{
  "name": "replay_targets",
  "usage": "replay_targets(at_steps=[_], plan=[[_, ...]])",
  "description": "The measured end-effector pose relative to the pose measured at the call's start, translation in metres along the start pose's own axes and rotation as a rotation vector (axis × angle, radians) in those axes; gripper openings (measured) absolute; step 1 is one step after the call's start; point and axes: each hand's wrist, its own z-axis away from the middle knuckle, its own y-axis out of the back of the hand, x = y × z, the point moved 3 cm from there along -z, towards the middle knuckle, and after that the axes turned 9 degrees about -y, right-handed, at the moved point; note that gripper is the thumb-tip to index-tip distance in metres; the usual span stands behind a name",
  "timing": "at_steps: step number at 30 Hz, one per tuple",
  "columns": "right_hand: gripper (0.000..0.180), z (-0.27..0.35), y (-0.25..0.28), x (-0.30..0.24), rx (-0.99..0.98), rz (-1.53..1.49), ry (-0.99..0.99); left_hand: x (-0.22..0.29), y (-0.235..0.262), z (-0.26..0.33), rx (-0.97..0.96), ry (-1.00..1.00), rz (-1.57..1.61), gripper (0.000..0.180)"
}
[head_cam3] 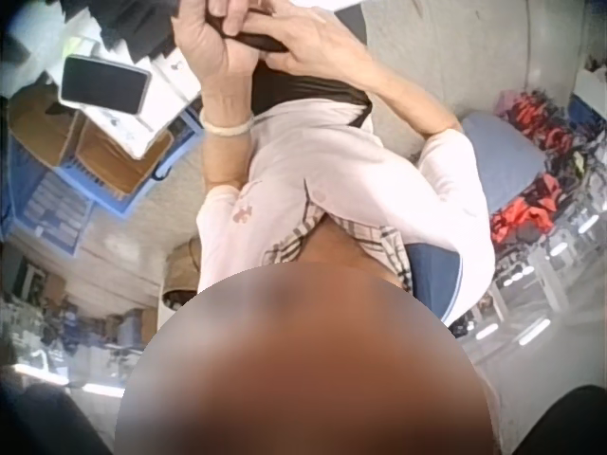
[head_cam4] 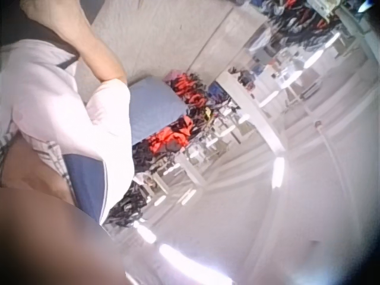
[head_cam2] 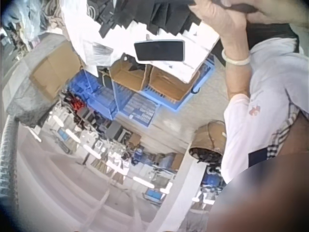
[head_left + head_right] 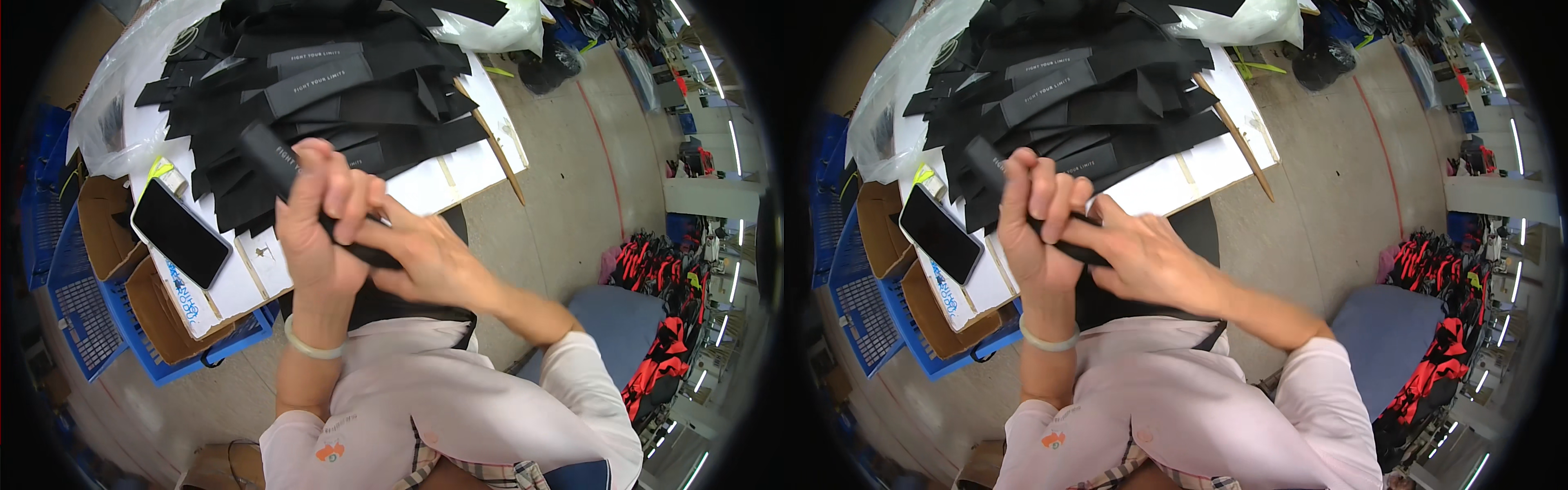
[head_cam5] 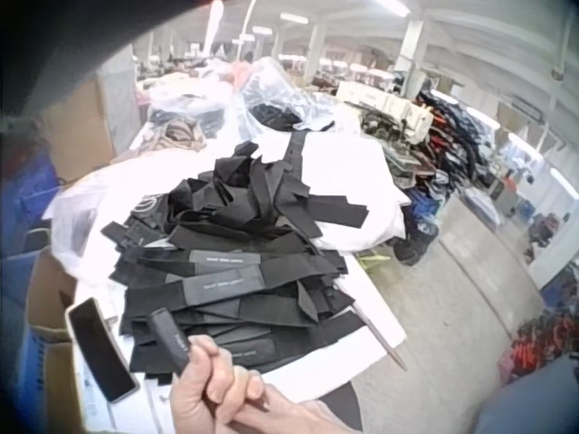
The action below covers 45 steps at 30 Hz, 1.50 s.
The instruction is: Inspecting and straightening black fabric straps at a factory workbench using a wooden stick.
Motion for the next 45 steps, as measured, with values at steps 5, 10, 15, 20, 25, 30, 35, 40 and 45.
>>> replay_targets(at_steps=[5,10,15,20,25,30,35,40,45], plan=[[0.033,-0.043,-0.012,0.005,-0.029,0.193,0.028,0.001,0.007,-0.012,0.206,-0.002,-0.104,0.019],[0.036,-0.01,-0.011,-0.009,0.043,0.021,-0.037,0.026,0.006,-0.026,0.02,-0.028,0.041,0.035],[0.029,-0.03,-0.011,0.01,0.15,0.09,0.128,-0.003,0.0,-0.016,-0.102,0.045,-0.095,0.035],[0.044,-0.02,-0.008,0.002,0.238,0.11,0.131,0.018,0.004,-0.028,-0.011,0.041,-0.039,0.024],[0.025,-0.014,-0.014,0.018,0.31,0.161,0.23,-0.016,-0.014,-0.002,0.085,0.069,-0.133,0.036],[0.023,-0.01,-0.02,0.027,0.358,0.163,0.231,-0.01,-0.008,-0.002,0.001,0.108,-0.221,0.036],[0.025,0.033,0.043,0.02,0.526,-0.096,0.196,-0.005,-0.005,0.0,-0.193,0.028,-0.719,0.028],[0.034,0.01,0.072,-0.032,0.453,-0.158,0.186,-0.018,-0.011,0.016,-0.329,-0.238,-1.16,0.029],[0.02,0.018,0.062,-0.038,0.521,0.161,0.291,-0.026,-0.004,0.015,-0.248,-0.492,-1.365,0.037]])
